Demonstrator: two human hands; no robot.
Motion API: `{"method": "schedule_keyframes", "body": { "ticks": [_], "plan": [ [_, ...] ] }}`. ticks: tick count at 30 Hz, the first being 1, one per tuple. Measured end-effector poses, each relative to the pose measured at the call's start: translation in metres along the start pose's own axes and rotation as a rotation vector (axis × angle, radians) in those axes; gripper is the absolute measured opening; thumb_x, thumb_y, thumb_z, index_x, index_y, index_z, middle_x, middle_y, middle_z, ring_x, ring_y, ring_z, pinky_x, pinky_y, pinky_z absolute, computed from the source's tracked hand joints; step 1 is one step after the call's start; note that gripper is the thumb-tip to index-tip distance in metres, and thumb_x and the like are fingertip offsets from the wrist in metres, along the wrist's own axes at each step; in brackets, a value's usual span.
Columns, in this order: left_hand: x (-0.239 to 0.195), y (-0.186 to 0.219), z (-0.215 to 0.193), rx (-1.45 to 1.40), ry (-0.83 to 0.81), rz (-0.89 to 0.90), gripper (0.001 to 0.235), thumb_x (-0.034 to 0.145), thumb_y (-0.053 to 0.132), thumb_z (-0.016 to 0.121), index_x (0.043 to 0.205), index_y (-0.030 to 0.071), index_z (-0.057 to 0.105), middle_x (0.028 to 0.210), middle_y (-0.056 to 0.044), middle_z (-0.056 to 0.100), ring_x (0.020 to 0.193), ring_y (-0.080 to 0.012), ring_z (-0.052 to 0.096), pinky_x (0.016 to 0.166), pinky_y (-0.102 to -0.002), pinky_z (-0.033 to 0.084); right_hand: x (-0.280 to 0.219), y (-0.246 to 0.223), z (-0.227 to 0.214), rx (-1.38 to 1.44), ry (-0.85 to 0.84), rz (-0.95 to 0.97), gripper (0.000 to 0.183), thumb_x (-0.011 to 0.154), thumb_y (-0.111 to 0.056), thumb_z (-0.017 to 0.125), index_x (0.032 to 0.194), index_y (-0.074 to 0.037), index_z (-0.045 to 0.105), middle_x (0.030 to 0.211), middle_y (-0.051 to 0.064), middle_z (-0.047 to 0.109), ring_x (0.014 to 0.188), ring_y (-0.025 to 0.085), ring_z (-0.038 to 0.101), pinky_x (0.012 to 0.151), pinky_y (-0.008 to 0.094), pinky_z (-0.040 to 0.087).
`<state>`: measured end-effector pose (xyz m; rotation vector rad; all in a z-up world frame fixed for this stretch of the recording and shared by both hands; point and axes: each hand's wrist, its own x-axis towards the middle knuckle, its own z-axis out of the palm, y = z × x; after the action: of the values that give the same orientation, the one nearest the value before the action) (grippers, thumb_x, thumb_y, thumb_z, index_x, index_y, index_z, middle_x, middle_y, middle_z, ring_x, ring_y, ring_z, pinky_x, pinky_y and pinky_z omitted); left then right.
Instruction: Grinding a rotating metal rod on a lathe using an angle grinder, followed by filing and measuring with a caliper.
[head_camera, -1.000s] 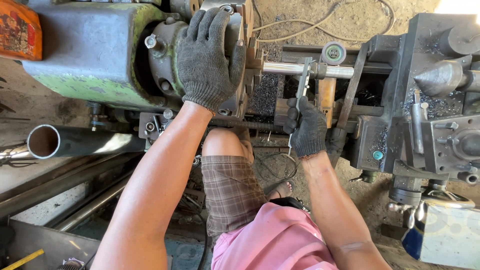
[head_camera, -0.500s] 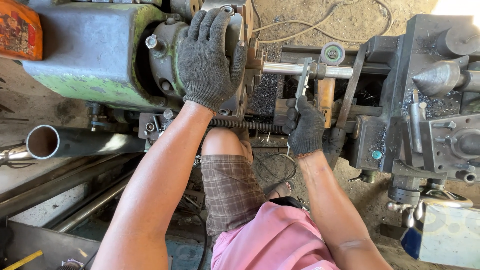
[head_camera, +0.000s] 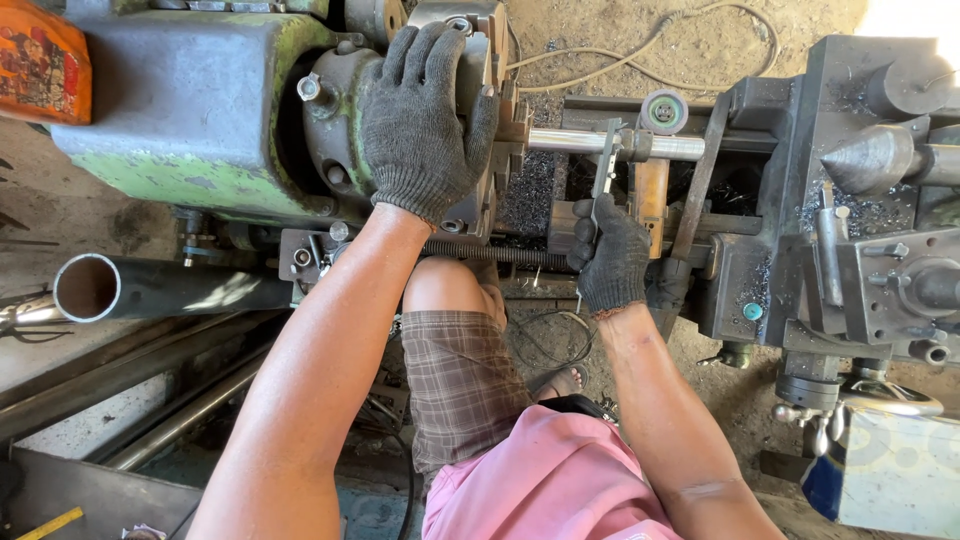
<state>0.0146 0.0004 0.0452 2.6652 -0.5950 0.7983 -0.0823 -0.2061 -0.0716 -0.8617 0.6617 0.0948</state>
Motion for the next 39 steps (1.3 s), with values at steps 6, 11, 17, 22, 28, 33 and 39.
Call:
{"method": "schedule_keyframes", "body": {
  "ticks": [6,11,17,22,28,33,39],
  "plan": [
    [-0.003,-0.002,0.003,-0.01,-0.008,-0.004,0.049,0.103,0.039,0.064,0.14,0.009,0.054,0.139,-0.015,0.059,0.13,-0.0409,0.055,0.1,-0.057,0.046,-0.028,-0.013,0.01,-0.044,-0.038,-0.122,0.026,0.099,-0.026,0.058,0.087,-0.006,0.069,0.062,-0.001,0.058,0.044,0.009,0.045,0.037,0.025,0.035],
    [-0.008,-0.006,0.014,0.03,-0.048,-0.044,0.055,0.106,0.048,0.061,0.145,0.012,0.052,0.146,-0.014,0.055,0.138,-0.0407,0.05,0.109,-0.062,0.044,-0.076,-0.048,0.011,-0.114,-0.208,-0.315,0.027,0.104,-0.029,0.056,0.1,-0.005,0.069,0.077,0.003,0.069,0.054,0.008,0.063,0.045,0.018,0.053],
    [-0.013,-0.01,0.018,0.016,-0.026,-0.026,0.06,0.1,0.05,0.073,0.143,0.014,0.051,0.147,-0.011,0.052,0.14,-0.04,0.049,0.112,-0.061,0.052,-0.096,-0.104,0.028,-0.868,-0.333,-0.264,0.038,0.093,-0.02,0.069,0.059,-0.003,0.065,0.049,0.006,0.061,0.038,0.01,0.049,0.037,0.022,0.034],
    [-0.01,-0.007,0.014,-0.012,-0.015,-0.043,0.06,0.097,0.047,0.067,0.142,0.013,0.049,0.145,-0.013,0.055,0.14,-0.0404,0.051,0.114,-0.057,0.05,-0.061,-0.098,0.027,-1.35,-0.536,-0.637,0.062,0.09,-0.039,0.078,0.058,-0.015,0.032,0.062,-0.006,0.024,0.063,0.008,0.024,0.053,0.033,0.019],
    [-0.008,-0.008,0.014,0.036,-0.05,-0.044,0.054,0.097,0.042,0.069,0.139,0.012,0.052,0.146,-0.011,0.055,0.139,-0.039,0.052,0.109,-0.056,0.049,-0.018,-0.08,0.018,-1.55,-0.575,-0.802,0.061,0.093,-0.052,0.071,0.06,-0.014,0.036,0.052,0.001,0.039,0.053,0.014,0.039,0.056,0.039,0.029],
    [-0.01,-0.01,0.017,0.055,-0.058,-0.057,0.06,0.094,0.043,0.076,0.141,0.014,0.053,0.148,-0.009,0.055,0.142,-0.0377,0.05,0.112,-0.055,0.048,-0.012,-0.078,0.02,-1.516,-0.61,-0.868,0.061,0.093,-0.05,0.074,0.059,-0.013,0.038,0.051,0.002,0.038,0.054,0.014,0.037,0.055,0.039,0.03],
    [-0.007,-0.007,0.012,0.082,-0.074,-0.065,0.06,0.094,0.047,0.075,0.14,0.014,0.054,0.146,-0.01,0.056,0.141,-0.0374,0.051,0.113,-0.056,0.047,-0.009,-0.079,0.024,-1.506,-0.627,-0.785,0.062,0.093,-0.05,0.073,0.059,-0.014,0.036,0.053,0.0,0.035,0.057,0.01,0.036,0.055,0.038,0.028]
  ]
}}
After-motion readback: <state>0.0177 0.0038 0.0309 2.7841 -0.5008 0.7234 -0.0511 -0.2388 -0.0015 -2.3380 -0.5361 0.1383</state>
